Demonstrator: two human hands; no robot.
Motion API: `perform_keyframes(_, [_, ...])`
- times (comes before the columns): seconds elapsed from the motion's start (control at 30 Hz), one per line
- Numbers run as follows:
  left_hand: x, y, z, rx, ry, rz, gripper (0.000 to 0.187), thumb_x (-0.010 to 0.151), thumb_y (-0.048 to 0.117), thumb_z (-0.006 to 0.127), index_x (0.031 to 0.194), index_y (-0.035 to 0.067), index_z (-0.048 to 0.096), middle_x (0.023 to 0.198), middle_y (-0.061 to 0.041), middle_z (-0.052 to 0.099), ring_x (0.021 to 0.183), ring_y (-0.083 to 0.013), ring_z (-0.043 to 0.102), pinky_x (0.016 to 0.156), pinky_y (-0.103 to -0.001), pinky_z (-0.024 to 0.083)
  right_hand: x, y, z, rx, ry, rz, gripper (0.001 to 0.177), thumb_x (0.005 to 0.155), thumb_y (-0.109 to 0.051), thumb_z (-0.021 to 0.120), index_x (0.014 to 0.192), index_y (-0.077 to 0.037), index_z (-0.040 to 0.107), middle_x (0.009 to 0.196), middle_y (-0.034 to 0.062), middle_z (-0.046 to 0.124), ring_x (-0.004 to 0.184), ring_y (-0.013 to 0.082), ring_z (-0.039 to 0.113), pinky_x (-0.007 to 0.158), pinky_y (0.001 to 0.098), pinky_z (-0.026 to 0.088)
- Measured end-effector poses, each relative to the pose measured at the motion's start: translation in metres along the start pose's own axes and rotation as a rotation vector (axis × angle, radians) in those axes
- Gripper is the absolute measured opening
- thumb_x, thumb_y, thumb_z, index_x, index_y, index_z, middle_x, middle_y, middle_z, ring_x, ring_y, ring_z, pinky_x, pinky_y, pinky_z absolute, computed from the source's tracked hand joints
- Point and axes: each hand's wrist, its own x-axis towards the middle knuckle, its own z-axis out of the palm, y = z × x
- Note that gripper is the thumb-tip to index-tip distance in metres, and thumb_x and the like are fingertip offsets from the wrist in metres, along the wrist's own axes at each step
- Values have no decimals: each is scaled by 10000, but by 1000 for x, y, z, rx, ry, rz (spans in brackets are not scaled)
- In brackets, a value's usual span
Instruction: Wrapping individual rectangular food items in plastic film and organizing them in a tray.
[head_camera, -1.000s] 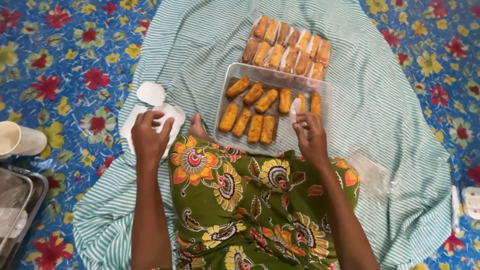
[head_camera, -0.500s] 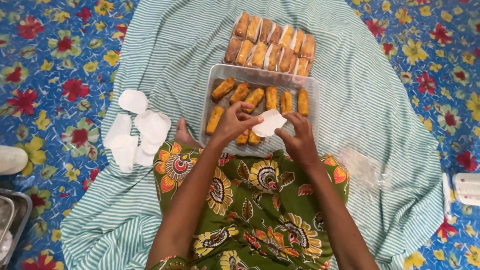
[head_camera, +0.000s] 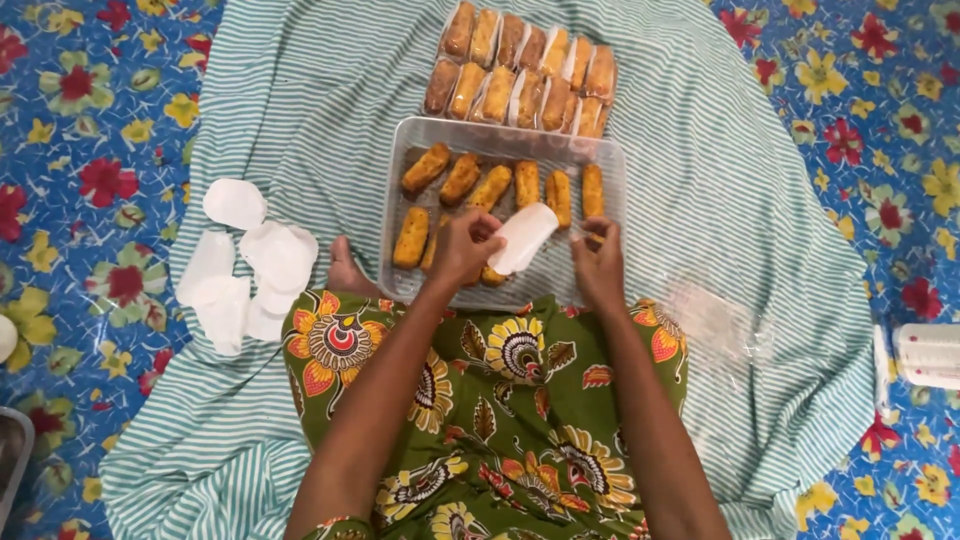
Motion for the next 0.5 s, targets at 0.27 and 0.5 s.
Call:
perform_keyframes(0.27, [15,-26,49,443,-141,150,142,794,205,826,905,224,740,782,22,751,821,-220,742,749,-373,603,46,13,-56,-141,46,69,258,976,-184,700,1199,-101,601,1175,133,642,1045,299,677,807,383,589])
perform_keyframes(0.5, [34,-68,90,619,-247,304,97,829,142,775,896,185,719,817,-37,743,905,-306,734,823,-451,606,46,25,-71,-343,72,102,185,932,-233,744,1104,-174,717,1108,78,713,1013,290,720,845,426,587])
